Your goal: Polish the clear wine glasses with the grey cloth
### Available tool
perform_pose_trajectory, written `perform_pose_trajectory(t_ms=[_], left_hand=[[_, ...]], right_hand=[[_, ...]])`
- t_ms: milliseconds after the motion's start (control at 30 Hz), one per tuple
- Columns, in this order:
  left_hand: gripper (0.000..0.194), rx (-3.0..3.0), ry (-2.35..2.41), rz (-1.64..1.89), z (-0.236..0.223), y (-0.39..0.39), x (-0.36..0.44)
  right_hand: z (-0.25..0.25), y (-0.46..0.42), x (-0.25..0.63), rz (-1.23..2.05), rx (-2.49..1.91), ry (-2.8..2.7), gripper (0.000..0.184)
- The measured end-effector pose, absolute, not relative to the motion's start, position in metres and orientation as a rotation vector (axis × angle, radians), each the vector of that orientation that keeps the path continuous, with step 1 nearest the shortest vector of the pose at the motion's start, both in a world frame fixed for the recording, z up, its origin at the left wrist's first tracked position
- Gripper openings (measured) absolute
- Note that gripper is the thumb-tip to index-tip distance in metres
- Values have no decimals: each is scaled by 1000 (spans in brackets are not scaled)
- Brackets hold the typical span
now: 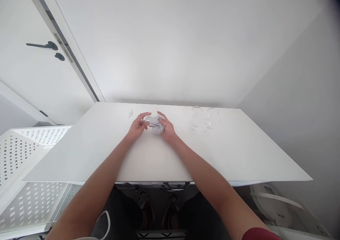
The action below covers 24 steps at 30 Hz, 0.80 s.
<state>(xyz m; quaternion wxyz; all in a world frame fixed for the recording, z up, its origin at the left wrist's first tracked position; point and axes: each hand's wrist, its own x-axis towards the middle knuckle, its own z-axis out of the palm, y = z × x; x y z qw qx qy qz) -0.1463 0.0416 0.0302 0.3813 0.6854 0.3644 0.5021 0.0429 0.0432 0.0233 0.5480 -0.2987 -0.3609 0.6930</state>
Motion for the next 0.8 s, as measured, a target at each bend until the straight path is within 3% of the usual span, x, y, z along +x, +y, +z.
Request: perform_pose_trajectory(t_ms=[167, 367, 467, 633, 800], left_hand=[[40, 1771, 876, 1276, 30, 42, -144], [46, 1597, 1147, 1252, 27, 45, -152], [43, 1551, 1210, 1245, 26, 47, -154], [48, 1657, 1066, 1260, 29, 45, -150], [49, 1775, 1047, 1256, 28, 46, -148]], right_hand=[[21, 44, 45, 1578, -732, -828, 58], [25, 25, 37, 1238, -854, -1529, 75], [26, 20, 33, 1114, -853, -1730, 72], [27, 28, 33, 1145, -890, -1324, 53], [26, 35, 39, 1385, -863, -1052, 55]])
